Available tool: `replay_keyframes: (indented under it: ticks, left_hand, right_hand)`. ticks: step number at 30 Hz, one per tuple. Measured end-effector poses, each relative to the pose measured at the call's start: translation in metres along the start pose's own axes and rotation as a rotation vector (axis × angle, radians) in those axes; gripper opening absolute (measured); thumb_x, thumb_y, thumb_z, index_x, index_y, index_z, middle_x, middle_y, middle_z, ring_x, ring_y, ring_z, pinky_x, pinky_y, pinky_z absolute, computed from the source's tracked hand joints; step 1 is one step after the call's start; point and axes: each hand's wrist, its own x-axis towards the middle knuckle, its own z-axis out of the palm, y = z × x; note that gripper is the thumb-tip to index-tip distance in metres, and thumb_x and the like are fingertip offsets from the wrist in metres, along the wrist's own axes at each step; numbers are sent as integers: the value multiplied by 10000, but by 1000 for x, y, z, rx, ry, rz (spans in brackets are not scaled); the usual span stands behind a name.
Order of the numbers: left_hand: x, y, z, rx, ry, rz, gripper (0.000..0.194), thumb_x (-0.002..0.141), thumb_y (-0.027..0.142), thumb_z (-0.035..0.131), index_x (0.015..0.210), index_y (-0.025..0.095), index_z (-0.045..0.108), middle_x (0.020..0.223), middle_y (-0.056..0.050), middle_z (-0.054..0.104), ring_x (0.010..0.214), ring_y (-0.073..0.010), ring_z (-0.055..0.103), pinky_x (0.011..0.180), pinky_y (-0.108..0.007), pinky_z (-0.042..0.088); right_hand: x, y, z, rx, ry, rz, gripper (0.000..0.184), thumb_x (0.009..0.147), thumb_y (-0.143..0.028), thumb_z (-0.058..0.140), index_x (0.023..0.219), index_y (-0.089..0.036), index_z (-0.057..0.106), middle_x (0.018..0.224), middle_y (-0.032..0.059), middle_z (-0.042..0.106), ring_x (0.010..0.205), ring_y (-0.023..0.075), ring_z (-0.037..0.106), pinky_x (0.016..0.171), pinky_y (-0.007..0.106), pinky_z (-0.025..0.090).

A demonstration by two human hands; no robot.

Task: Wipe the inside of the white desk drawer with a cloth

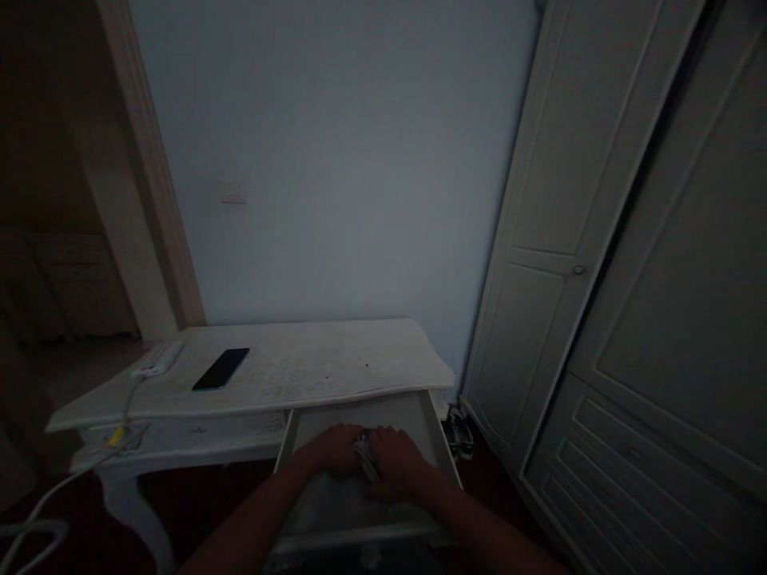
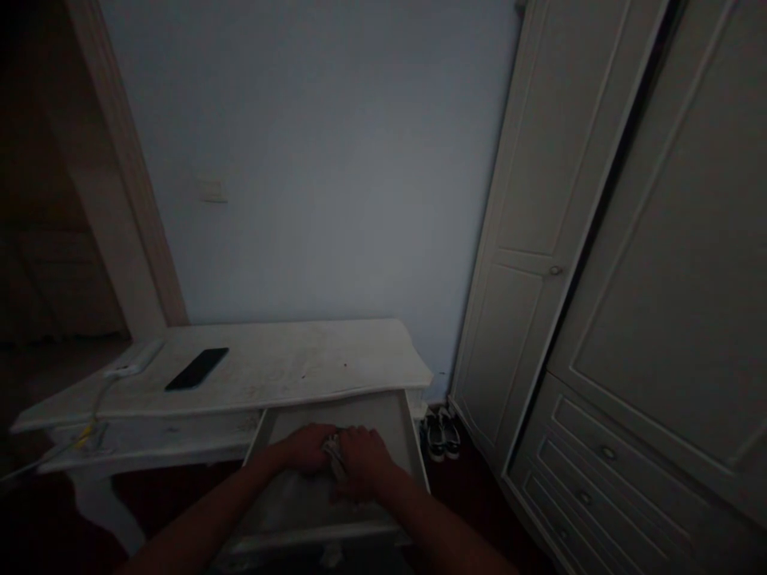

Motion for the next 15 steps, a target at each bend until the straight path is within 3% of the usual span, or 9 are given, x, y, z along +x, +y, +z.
replay_keyframes:
  ticks: [4,9,12,15]
  left_hand:
    - [-8,-4,-4,-40,-13,32,487,795,496,694,1226,269,698,1220,-53,783,1073,-293,739,922,-347,568]
    - [-28,7,1,-19,53,54,780,661,373,803,1405,253,604,1500,-100,609,1356,-339,552,1172,-417,426]
    - [-29,13,4,17,86,7,614,747,347,734,1345,247,639,1502,-124,580,1384,-348,510,1174,-446,412]
    - [-24,12,0,5,44,4,457,826,360,664,1275,276,663,1415,-94,647,1276,-311,606,1100,-410,471]
  right_hand:
    - [8,3,5,-5,-68,43,634,722,-267,768,1321,-133,611,1280,207,706,1144,362,685,924,405,517]
    - [20,11,-17,51,-134,-3,585,763,-410,753,1287,-178,634,1204,169,767,1076,356,739,846,374,532]
    - [25,14,-34,36,-205,-37,538,768,-390,740,1264,-195,667,1180,154,783,1047,360,755,794,363,534]
    - [30,17,-46,13,-300,-68,497,734,-346,783,1202,-196,715,1192,145,786,1072,359,754,807,353,540]
